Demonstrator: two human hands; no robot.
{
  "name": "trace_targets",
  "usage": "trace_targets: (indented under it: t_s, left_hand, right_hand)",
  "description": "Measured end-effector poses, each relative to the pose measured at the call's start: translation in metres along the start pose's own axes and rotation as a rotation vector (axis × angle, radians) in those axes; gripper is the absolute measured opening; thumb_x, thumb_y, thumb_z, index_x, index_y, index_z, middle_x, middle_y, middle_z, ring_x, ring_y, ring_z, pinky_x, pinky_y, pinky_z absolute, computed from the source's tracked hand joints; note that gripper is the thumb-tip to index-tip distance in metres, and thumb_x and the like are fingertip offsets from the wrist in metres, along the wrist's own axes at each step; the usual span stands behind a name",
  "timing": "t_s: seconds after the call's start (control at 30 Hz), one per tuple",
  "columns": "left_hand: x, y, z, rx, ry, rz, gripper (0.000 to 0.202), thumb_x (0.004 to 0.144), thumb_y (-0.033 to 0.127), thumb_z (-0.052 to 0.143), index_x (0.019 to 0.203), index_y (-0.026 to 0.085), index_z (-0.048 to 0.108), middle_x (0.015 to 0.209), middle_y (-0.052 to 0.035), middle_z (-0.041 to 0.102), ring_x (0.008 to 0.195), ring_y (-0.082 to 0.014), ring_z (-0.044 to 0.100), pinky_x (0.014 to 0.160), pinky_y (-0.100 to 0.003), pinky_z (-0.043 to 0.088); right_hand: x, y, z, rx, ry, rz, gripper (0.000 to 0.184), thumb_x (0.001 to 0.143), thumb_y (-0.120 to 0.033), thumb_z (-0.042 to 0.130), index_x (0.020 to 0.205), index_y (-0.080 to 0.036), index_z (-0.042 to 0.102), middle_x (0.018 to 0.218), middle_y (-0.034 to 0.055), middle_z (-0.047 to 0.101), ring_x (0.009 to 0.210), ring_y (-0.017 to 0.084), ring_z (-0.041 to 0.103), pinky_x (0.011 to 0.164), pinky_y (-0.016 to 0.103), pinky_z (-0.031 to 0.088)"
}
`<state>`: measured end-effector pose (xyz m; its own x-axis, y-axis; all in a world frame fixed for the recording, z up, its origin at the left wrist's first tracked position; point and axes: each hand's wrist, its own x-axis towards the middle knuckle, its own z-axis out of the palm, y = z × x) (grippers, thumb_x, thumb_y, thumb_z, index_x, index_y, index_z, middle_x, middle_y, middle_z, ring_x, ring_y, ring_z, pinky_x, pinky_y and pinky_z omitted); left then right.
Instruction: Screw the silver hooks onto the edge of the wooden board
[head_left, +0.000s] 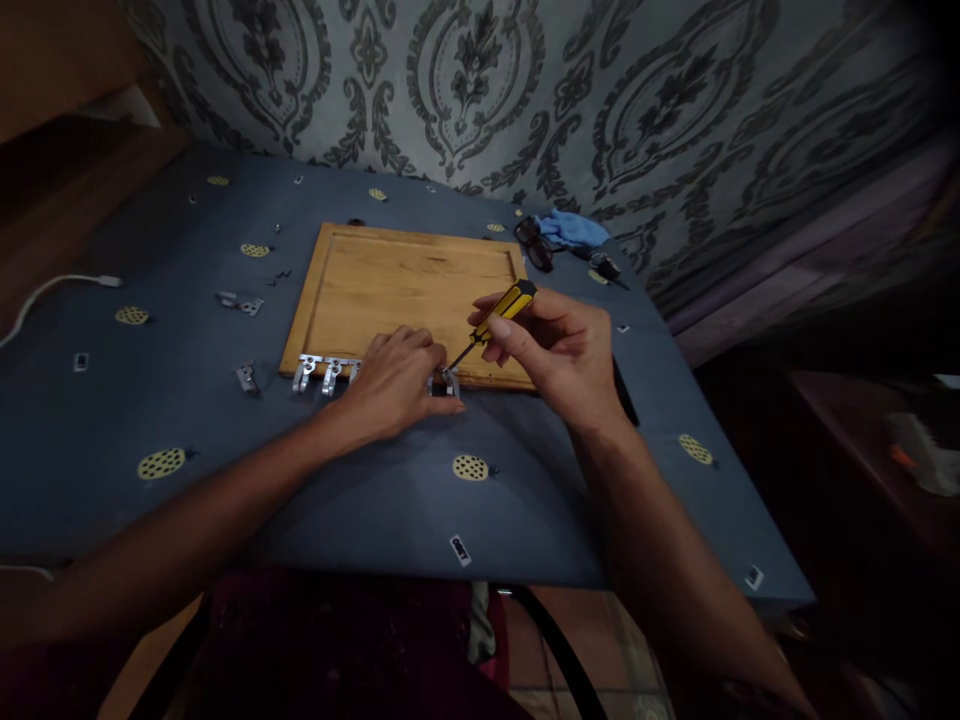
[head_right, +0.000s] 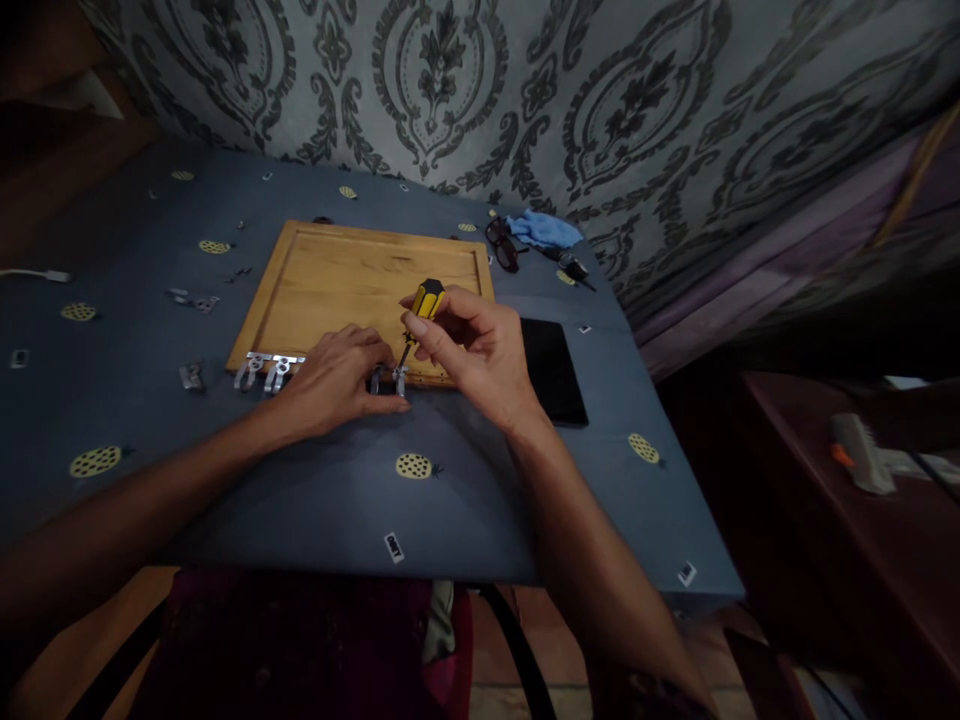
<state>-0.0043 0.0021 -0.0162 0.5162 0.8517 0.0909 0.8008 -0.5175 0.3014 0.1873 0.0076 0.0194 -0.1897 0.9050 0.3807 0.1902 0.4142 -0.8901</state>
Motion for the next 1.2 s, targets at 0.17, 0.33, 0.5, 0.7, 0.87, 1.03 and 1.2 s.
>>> trace_targets:
  t_s: [0.17,0.33,0.5,0.7,0.87,1.03,1.2]
  left_hand:
    - [0.000,0.001,-0.001,0.004,-0.010,-0.007,0.043,0.089,0.056,0.083,0.106,0.018,0.072,0.114,-0.0106,0.071,0.113,-0.0327,0.062,0.094,-0.042,0.045]
    - [-0.001,0.001,-0.001,-0.002,0.004,0.001,0.043,0.089,0.057,0.083,0.105,0.018,0.071,0.113,-0.0106,0.071,0.113,-0.0325,0.062,0.094,-0.042,0.046]
    - [-0.001,0.001,-0.001,-0.013,0.007,-0.001,0.041,0.089,0.056,0.083,0.103,0.019,0.071,0.113,-0.0099,0.071,0.112,-0.0325,0.061,0.092,-0.042,0.046]
    - [-0.001,0.001,-0.001,0.003,-0.001,-0.007,0.043,0.089,0.057,0.083,0.105,0.019,0.071,0.114,-0.0104,0.071,0.113,-0.0328,0.062,0.093,-0.042,0.046]
    - [0.000,0.003,-0.002,0.007,-0.013,-0.009,0.043,0.090,0.057,0.082,0.105,0.018,0.071,0.114,-0.0107,0.071,0.114,-0.0332,0.062,0.094,-0.043,0.046]
    - [0.000,0.004,-0.004,0.002,-0.025,-0.021,0.043,0.089,0.056,0.083,0.106,0.018,0.072,0.115,-0.0114,0.071,0.115,-0.0339,0.062,0.095,-0.044,0.047]
    - [0.000,0.003,-0.003,-0.011,-0.014,-0.012,0.043,0.090,0.055,0.082,0.106,0.017,0.071,0.115,-0.0110,0.071,0.115,-0.0338,0.062,0.094,-0.043,0.047]
  right_hand:
    - [-0.003,0.014,0.008,-0.075,0.167,-0.092,0.047,0.077,-0.062,0.089,0.071,-0.025,0.061,0.065,-0.0039,0.057,0.053,0.011,0.056,0.048,0.027,0.050]
    - [-0.009,0.016,0.012,-0.139,0.315,-0.170,0.039,0.084,-0.058,0.084,0.077,-0.028,0.061,0.068,-0.0018,0.057,0.062,0.016,0.061,0.055,0.033,0.055]
    - [-0.008,0.016,0.011,-0.166,0.320,-0.206,0.042,0.084,-0.058,0.085,0.072,-0.027,0.060,0.066,-0.0026,0.054,0.056,0.015,0.057,0.054,0.034,0.053]
    - [-0.008,0.020,0.014,-0.188,0.295,-0.189,0.044,0.083,-0.060,0.084,0.072,-0.027,0.058,0.064,-0.0033,0.052,0.057,0.014,0.056,0.054,0.032,0.052]
    - [-0.009,0.023,0.013,-0.179,0.273,-0.181,0.039,0.086,-0.054,0.085,0.074,-0.027,0.059,0.065,-0.0037,0.051,0.058,0.015,0.057,0.055,0.032,0.051]
    - [-0.008,0.020,0.011,-0.158,0.215,-0.131,0.037,0.083,-0.056,0.086,0.078,-0.027,0.064,0.068,-0.0026,0.055,0.061,0.015,0.059,0.055,0.032,0.054]
    - [-0.003,0.004,0.003,-0.044,0.062,-0.058,0.037,0.082,-0.060,0.085,0.093,-0.027,0.074,0.087,0.0006,0.072,0.061,0.014,0.064,0.057,0.032,0.061]
